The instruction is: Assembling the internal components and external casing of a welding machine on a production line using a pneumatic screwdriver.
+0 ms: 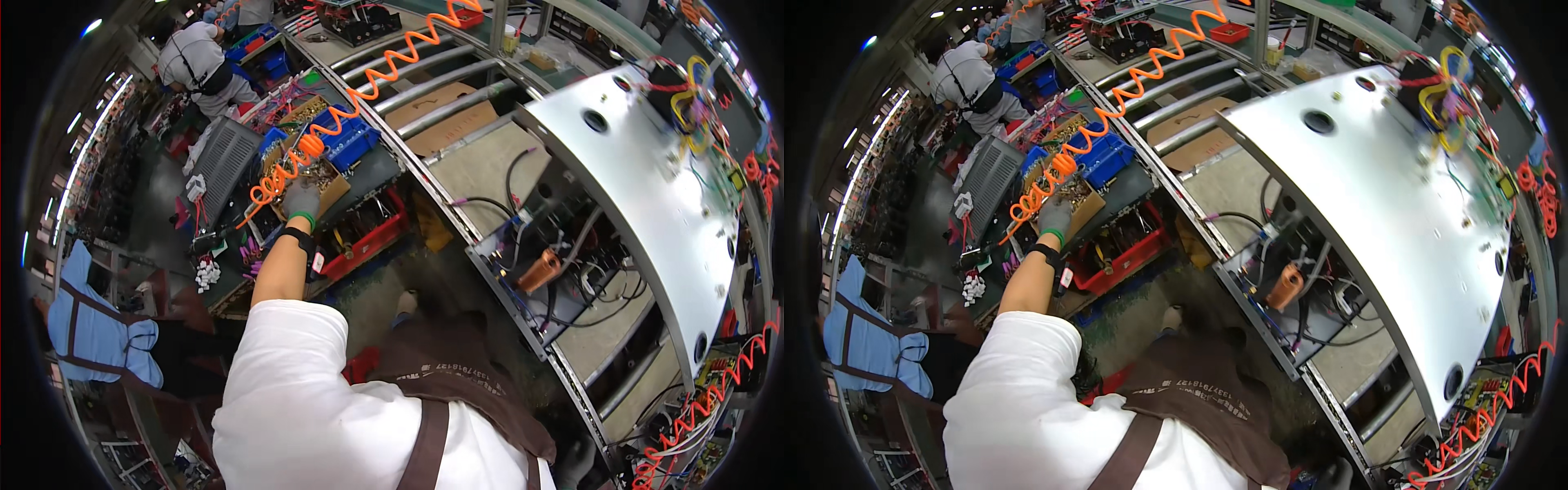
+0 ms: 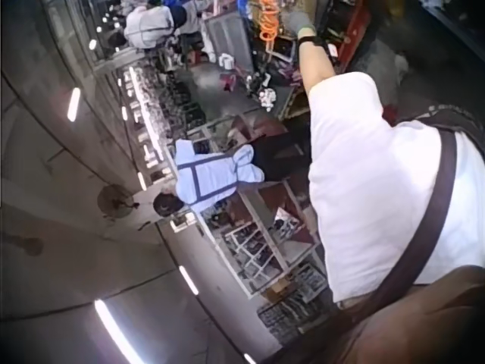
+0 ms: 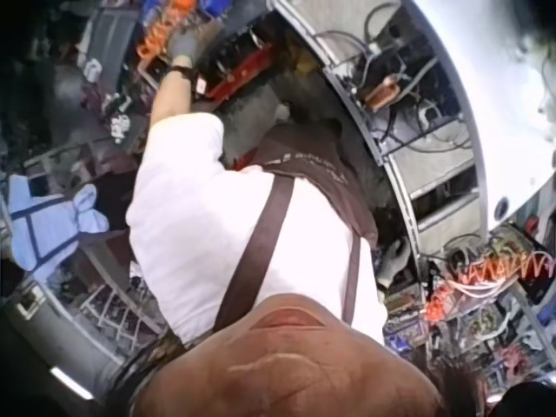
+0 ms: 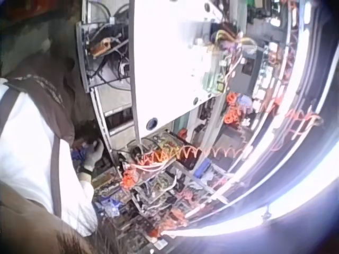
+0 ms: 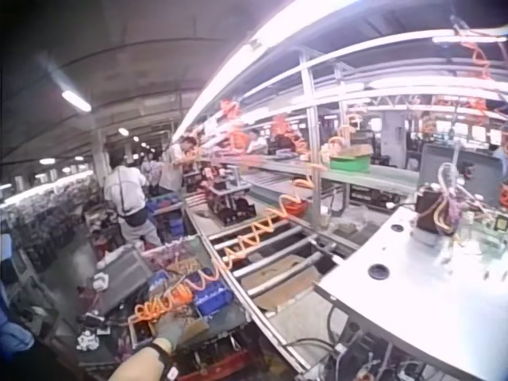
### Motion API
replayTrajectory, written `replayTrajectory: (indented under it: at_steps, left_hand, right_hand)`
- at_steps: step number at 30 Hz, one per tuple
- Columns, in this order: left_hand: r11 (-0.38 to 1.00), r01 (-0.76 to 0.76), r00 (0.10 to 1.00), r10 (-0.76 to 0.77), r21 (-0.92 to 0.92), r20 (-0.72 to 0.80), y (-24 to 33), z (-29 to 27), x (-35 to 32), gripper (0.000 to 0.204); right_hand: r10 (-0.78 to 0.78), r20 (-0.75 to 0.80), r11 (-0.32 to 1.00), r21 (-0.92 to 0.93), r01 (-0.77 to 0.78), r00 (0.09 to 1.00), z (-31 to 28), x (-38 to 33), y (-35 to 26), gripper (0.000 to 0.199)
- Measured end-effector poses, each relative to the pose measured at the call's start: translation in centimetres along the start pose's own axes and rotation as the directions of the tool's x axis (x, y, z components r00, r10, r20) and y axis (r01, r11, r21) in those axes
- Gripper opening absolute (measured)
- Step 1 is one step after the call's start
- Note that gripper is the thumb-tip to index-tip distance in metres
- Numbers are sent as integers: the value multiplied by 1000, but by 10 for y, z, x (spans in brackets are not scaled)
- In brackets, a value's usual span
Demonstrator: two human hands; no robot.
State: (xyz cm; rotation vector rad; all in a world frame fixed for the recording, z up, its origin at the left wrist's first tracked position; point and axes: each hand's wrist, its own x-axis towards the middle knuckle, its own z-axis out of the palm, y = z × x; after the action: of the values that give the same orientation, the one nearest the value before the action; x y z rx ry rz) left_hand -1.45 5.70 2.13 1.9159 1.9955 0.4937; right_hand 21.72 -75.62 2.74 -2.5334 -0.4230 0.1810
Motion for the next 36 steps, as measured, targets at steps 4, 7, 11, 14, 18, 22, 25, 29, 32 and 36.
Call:
replayTrajectory:
  at_steps: [4,7,11,14,18,22,25,29,32,36]
  left_hand:
    - [963,-61,997,48,264,53,5,-19,36,59]
    - [934,-200,967,138,297,216,1,-37,59,58]
    - [854,-362,896,208,373,393,-3,-48,80,44]
    - [822,-454,856,294,345,426,-7,-54,84,37]
    - [865,-485,809,389,126,441,-18,-66,93,35]
    - [938,-187,672,338,-292,658,-28,-74,109,42]
    - [834,184,558,347,-520,754,-35,-74,110,38]
    - [849,96,568,381,-519,729,-43,-76,103,43]
    - [834,58,593,413,-548,691,-47,-83,99,45]
    - [867,5,652,374,-497,659,-49,-90,96,48]
  right_hand:
    - [-159,130,963,239,125,979,62,30,-73,27]
    - [-320,160,934,216,283,934,104,55,-154,22]
    - [-619,225,783,104,614,752,139,93,-272,21]
    - [-685,212,726,281,628,697,170,120,-358,21]
    - [-806,208,579,473,664,554,207,154,-467,21]
    - [-895,273,445,593,671,352,282,176,-574,22]
    - [-902,396,352,443,825,172,350,173,-636,24]
    - [-844,530,225,205,953,85,425,158,-690,30]
    - [-729,672,253,87,964,130,455,157,-707,36]
    - [-805,585,203,109,973,103,464,155,-708,29]
